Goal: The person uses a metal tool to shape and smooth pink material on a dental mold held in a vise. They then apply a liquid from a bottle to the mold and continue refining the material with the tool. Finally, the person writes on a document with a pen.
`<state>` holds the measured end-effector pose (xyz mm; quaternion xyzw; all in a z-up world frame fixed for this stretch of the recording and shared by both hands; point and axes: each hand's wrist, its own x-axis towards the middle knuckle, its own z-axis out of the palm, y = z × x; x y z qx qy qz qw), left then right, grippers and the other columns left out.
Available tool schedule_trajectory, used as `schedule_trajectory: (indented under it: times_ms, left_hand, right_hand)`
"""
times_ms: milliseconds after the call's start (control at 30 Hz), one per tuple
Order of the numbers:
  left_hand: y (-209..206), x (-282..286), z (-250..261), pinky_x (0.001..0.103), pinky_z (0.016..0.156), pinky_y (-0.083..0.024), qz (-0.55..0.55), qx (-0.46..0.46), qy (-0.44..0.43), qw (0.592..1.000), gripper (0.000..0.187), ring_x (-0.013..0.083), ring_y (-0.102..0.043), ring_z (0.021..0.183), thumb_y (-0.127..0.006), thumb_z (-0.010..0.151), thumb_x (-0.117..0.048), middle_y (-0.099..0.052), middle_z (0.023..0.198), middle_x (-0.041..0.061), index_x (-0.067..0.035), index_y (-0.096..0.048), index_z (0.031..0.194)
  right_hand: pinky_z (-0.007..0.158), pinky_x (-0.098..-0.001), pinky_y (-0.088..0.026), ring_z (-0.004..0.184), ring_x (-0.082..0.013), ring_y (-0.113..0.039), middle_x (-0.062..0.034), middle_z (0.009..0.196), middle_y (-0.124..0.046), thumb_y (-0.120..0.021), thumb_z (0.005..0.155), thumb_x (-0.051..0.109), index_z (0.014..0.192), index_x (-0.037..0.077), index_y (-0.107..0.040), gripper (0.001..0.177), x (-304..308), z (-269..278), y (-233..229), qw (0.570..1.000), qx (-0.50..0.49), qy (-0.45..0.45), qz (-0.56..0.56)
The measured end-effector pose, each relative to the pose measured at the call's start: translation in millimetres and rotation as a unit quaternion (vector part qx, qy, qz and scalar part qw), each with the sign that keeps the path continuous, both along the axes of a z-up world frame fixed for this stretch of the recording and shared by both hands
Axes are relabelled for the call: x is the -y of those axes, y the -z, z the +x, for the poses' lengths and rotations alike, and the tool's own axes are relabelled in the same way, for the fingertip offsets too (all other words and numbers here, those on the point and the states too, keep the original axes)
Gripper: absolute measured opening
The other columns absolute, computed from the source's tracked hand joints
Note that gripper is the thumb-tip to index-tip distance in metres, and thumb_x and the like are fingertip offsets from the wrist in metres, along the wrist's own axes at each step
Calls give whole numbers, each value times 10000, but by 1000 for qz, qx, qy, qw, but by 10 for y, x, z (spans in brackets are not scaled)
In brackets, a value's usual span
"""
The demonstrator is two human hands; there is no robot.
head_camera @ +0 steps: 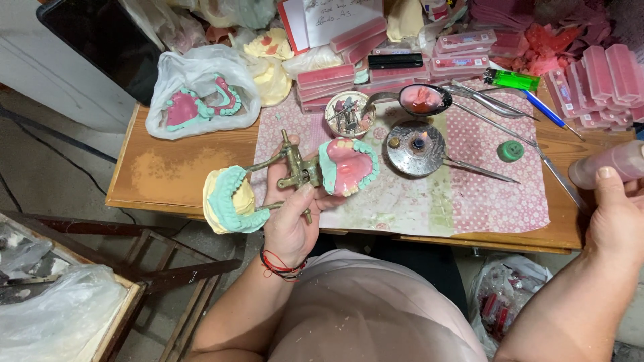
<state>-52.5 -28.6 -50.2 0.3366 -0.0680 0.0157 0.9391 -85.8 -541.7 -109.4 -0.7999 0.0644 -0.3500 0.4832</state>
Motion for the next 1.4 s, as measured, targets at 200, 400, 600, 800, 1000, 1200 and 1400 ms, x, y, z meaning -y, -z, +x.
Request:
schedule_trajectory:
  times_ms: [200, 400, 600, 800, 1000, 1200, 1400]
  left_hand:
    - [-106, 2, 16, 490, 758, -662, -19, -12, 13, 1000, 784, 364, -697, 1113, -635, 955, -68, -585, 1419, 303, -51, -261, 1643]
    - [-85, -15, 33, 453, 1171, -458, -20, 29, 13, 999, 799, 376, -578, 1335, -640, 946, -66, -510, 1508, 309, 5, -250, 1639]
    - [-50, -23, 64, 468, 1090, -506, -5, 51, 5, 999, 771, 375, -639, 1242, -658, 920, -46, -599, 1399, 332, -4, -311, 1608]
    - [-113, -8, 133, 549, 1134, -489, 23, 94, 40, 995, 704, 454, -594, 1307, -640, 965, -107, -531, 1445, 406, -71, -302, 1581]
    - [-186, 36, 164, 460, 1053, -539, 40, 88, 42, 994, 688, 375, -647, 1231, -682, 933, -144, -576, 1417, 362, -38, -360, 1532]
    - [-122, 42, 223, 490, 1077, -537, 19, 58, 44, 997, 702, 412, -637, 1255, -683, 924, -123, -576, 1415, 356, 16, -370, 1536]
    - [-151, 70, 242, 421, 888, -621, -1, 8, 33, 999, 620, 367, -686, 1143, -652, 912, -94, -603, 1392, 332, 24, -440, 1483]
  right_hand:
    - [1270, -415, -422, 1413, -249, -492, -167, 1539, -460, -551, 1149, 61, 1557, 35, -382, 442, -40, 17, -22, 997, -15, -33, 62]
    - [1042, -224, -628, 1050, -65, -699, 92, 1100, -684, -768, 956, 440, 844, 239, -669, 251, -1818, -35, -1528, 983, -47, 107, 143]
    - [914, -426, -548, 965, -270, -628, -161, 1068, -666, -663, 1204, -101, 1092, -25, -642, 136, -701, -238, 28, 975, 133, 164, -65]
    - [983, -435, -518, 967, -315, -702, -152, 1030, -761, -839, 1006, 50, 1001, -11, -754, 104, -1798, 21, -1056, 929, -13, -126, -347]
    - [973, -402, -514, 997, -274, -676, -53, 1059, -772, -745, 1021, -26, 982, 73, -715, 111, -1706, 80, -925, 918, -79, -104, -373]
    - [917, -417, -504, 916, -294, -650, -48, 988, -747, -680, 1012, -118, 990, 73, -707, 194, -1669, 102, -901, 915, -68, -126, -378]
    - [973, -430, -499, 1019, -313, -655, -119, 1121, -744, -507, 871, -193, 1197, 66, -788, 502, -1672, 74, -940, 934, -68, -138, -324]
